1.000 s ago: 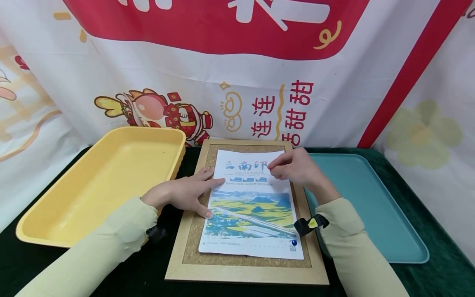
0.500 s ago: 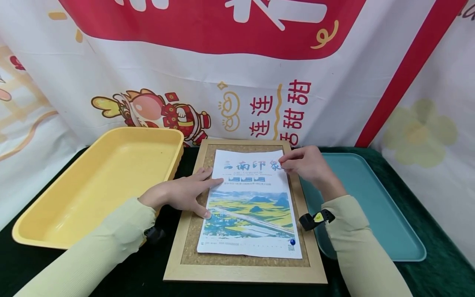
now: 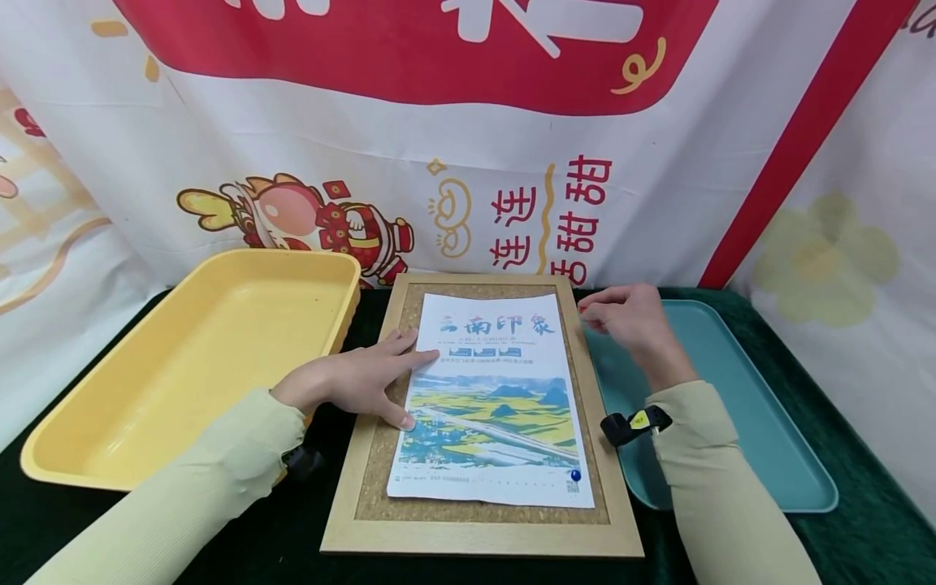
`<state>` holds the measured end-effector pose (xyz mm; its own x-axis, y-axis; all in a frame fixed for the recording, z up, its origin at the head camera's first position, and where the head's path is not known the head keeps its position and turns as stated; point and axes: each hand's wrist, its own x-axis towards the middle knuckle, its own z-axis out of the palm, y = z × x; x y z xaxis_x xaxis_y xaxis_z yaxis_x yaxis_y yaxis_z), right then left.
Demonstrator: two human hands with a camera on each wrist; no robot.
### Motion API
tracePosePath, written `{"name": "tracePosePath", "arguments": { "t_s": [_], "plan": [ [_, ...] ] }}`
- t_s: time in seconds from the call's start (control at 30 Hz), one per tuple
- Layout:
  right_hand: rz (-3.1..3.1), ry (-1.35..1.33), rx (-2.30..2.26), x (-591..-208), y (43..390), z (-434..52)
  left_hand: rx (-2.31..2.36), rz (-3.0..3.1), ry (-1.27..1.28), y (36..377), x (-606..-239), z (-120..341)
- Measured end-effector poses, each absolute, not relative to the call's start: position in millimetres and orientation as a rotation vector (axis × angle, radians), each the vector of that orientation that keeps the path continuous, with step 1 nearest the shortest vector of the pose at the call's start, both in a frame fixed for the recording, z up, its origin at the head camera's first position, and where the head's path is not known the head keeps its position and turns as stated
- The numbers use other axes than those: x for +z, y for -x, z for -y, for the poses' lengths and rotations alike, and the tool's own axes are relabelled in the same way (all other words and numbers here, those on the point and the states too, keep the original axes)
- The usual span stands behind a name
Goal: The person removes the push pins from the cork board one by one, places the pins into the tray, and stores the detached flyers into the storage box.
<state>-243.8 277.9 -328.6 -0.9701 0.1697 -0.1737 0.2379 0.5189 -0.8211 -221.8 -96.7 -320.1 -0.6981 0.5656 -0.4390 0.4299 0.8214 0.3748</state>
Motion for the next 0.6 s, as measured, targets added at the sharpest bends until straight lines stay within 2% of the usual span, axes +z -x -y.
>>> {"name": "tracePosePath", "arguments": {
  "t_s": [0.6],
  "plan": [
    [-2.664, -0.521, -1.427, -349.7, 249.3, -314.0, 0.346, -2.449, -0.71, 222.0, -321.1, 96.6]
  ]
}}
